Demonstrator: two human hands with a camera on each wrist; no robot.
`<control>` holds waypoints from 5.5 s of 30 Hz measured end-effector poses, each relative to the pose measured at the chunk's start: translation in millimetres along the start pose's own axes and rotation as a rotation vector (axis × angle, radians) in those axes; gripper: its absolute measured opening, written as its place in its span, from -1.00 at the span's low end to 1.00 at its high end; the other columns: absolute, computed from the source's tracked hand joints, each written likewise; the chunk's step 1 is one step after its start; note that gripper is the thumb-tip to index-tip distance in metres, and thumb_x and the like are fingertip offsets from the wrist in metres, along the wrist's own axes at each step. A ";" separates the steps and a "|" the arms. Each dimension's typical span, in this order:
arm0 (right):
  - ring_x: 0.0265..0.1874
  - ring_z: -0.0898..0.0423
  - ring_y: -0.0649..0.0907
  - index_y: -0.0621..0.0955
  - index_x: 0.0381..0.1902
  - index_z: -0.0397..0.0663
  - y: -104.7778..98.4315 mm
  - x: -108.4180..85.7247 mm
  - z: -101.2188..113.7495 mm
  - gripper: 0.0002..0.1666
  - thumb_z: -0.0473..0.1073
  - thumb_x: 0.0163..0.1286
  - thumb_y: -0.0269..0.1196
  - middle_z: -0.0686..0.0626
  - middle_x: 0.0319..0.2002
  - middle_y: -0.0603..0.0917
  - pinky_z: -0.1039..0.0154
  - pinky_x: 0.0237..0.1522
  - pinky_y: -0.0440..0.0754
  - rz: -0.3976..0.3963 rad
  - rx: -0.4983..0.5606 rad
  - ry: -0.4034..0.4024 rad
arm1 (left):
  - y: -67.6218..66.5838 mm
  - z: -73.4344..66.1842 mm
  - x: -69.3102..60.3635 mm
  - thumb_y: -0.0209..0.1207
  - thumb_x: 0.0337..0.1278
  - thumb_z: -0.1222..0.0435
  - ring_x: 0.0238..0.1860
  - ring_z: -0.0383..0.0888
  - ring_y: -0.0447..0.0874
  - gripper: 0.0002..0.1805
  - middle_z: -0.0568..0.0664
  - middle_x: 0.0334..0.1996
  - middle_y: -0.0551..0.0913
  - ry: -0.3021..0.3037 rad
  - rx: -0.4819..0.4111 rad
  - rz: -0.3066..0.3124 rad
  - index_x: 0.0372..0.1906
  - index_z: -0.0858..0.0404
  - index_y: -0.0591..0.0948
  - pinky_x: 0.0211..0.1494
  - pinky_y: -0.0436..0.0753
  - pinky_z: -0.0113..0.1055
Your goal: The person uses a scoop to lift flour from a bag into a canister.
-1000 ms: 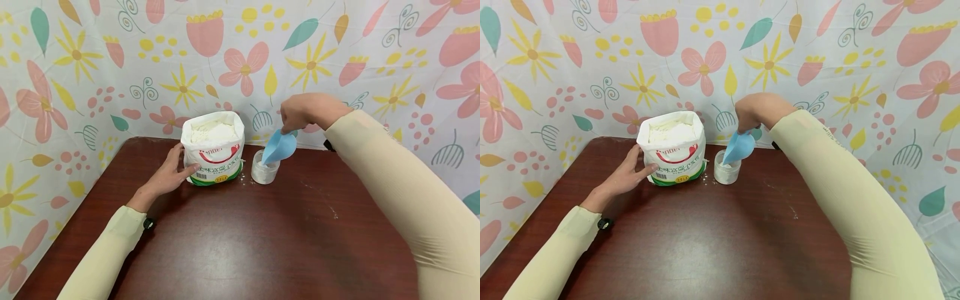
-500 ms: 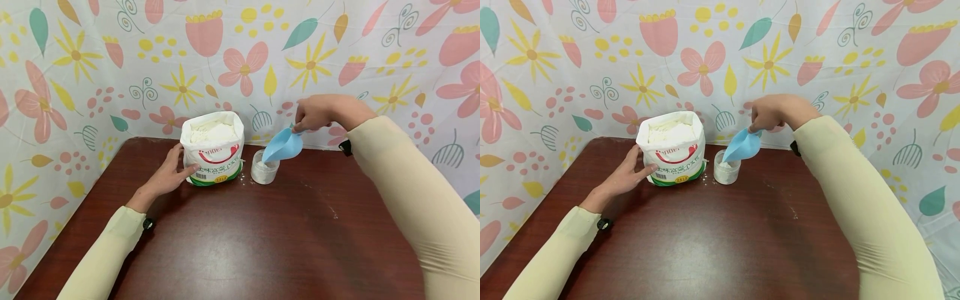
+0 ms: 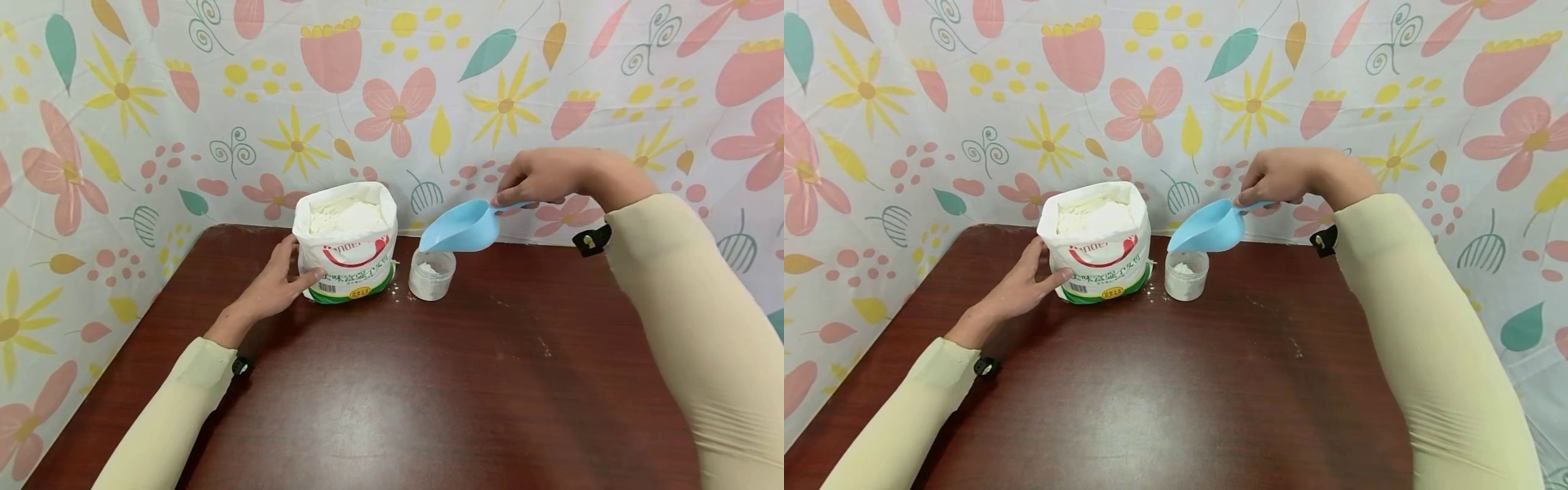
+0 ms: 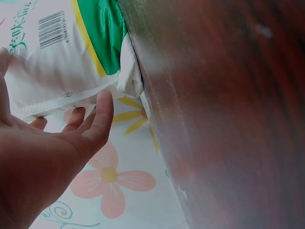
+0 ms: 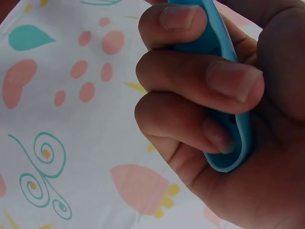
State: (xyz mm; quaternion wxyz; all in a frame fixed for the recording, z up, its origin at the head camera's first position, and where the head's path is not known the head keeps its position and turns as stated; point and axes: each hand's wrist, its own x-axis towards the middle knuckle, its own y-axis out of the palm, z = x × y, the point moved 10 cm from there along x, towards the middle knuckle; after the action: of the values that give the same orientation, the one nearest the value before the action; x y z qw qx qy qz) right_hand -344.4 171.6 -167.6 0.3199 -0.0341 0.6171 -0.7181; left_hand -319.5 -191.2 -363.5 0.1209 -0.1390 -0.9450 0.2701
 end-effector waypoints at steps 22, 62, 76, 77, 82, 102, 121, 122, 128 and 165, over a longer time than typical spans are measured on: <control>-0.62 0.17 0.28 0.76 -0.39 -0.03 -39.5 -6.6 28.4 -0.69 -0.11 0.59 0.27 0.10 -0.64 0.31 0.27 -0.53 0.28 -0.234 0.099 -0.053 | 0.3 -0.3 2.3 0.30 0.43 -0.09 0.39 0.06 0.38 0.00 0.06 0.45 0.18 0.009 -0.016 0.008 0.68 -0.08 -0.08 0.28 0.62 0.09; -0.50 0.06 0.46 0.67 -0.64 0.07 -8.7 21.2 108.9 -0.61 -0.17 0.41 0.14 0.09 -0.65 0.39 0.19 -0.39 0.36 -0.329 -0.260 -0.141 | 5.8 -3.2 4.7 0.29 0.48 0.00 0.41 0.13 0.36 -0.01 0.10 0.47 0.15 0.020 -0.040 0.028 0.70 -0.11 -0.12 0.31 0.59 0.12; -0.65 0.23 0.07 0.20 -0.85 0.15 -7.4 30.0 119.7 -0.50 -0.25 0.20 0.10 0.18 -0.75 0.09 0.29 -0.51 0.07 -0.275 -0.255 -0.104 | 3.3 0.9 3.7 0.29 0.46 -0.06 0.40 0.12 0.40 0.00 0.10 0.46 0.17 0.011 -0.015 0.012 0.70 -0.08 -0.10 0.29 0.62 0.10; -0.65 0.23 0.07 0.19 -0.85 0.15 -7.4 30.7 119.8 -0.50 -0.25 0.20 0.10 0.18 -0.75 0.08 0.29 -0.51 0.06 -0.270 -0.256 -0.091 | 3.6 0.8 3.4 0.28 0.46 -0.06 0.40 0.12 0.40 0.00 0.11 0.46 0.17 0.013 -0.014 0.015 0.70 -0.08 -0.10 0.29 0.62 0.11; -0.67 0.23 0.07 0.19 -0.87 0.16 -7.2 34.5 121.5 -0.49 -0.24 0.18 0.11 0.17 -0.77 0.09 0.31 -0.53 0.06 -0.244 -0.268 -0.038 | 3.7 0.8 3.0 0.29 0.45 -0.09 0.41 0.09 0.39 0.01 0.10 0.47 0.17 0.010 -0.015 0.014 0.70 -0.10 -0.11 0.29 0.63 0.10; -0.65 0.17 0.31 0.32 -0.79 0.11 -5.9 50.0 126.6 -0.51 -0.13 0.34 0.14 0.15 -0.75 0.21 0.26 -0.48 0.31 -0.131 -0.318 0.112 | 4.2 1.9 3.8 0.28 0.48 -0.04 0.42 0.09 0.35 -0.02 0.11 0.48 0.15 0.007 -0.008 0.014 0.70 -0.09 -0.10 0.30 0.60 0.12; -0.64 0.15 0.28 0.33 -0.78 0.09 -3.1 54.4 132.0 -0.52 -0.15 0.37 0.13 0.15 -0.74 0.19 0.25 -0.47 0.28 -0.147 -0.331 0.097 | 3.8 -0.1 2.7 0.27 0.47 -0.07 0.43 0.08 0.32 0.01 0.11 0.50 0.14 0.000 0.000 0.017 0.71 -0.12 -0.13 0.32 0.59 0.12; -0.63 0.15 0.28 0.34 -0.77 0.08 -3.3 54.6 132.3 -0.52 -0.14 0.38 0.13 0.15 -0.74 0.19 0.25 -0.46 0.28 -0.147 -0.335 0.100 | 3.6 -0.4 2.8 0.27 0.48 -0.06 0.43 0.08 0.33 0.01 0.11 0.50 0.14 0.001 -0.002 0.016 0.71 -0.11 -0.13 0.32 0.59 0.12; -0.56 0.11 0.33 0.40 -0.72 0.06 -3.6 56.2 131.1 -0.56 -0.10 0.40 0.15 0.14 -0.71 0.24 0.21 -0.43 0.33 -0.156 -0.330 0.139 | 3.6 -0.4 3.9 0.27 0.49 -0.02 0.41 0.10 0.36 0.00 0.13 0.49 0.14 0.010 -0.010 0.017 0.72 -0.09 -0.14 0.32 0.59 0.12; -0.62 0.16 0.18 0.28 -0.82 0.10 1.8 64.4 132.5 -0.50 -0.16 0.32 0.11 0.15 -0.74 0.14 0.28 -0.54 0.14 -0.213 -0.315 0.085 | 5.8 -0.2 4.8 0.29 0.46 -0.06 0.45 0.10 0.28 0.01 0.11 0.50 0.14 -0.009 0.009 0.019 0.71 -0.11 -0.12 0.34 0.57 0.14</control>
State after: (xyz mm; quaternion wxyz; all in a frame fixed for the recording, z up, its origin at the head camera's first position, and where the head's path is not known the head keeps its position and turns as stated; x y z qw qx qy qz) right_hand -335.9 24.7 -160.3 0.2063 -0.1184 0.7278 -0.6432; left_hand -322.8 -184.8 -365.7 0.1148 -0.1462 -0.9430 0.2761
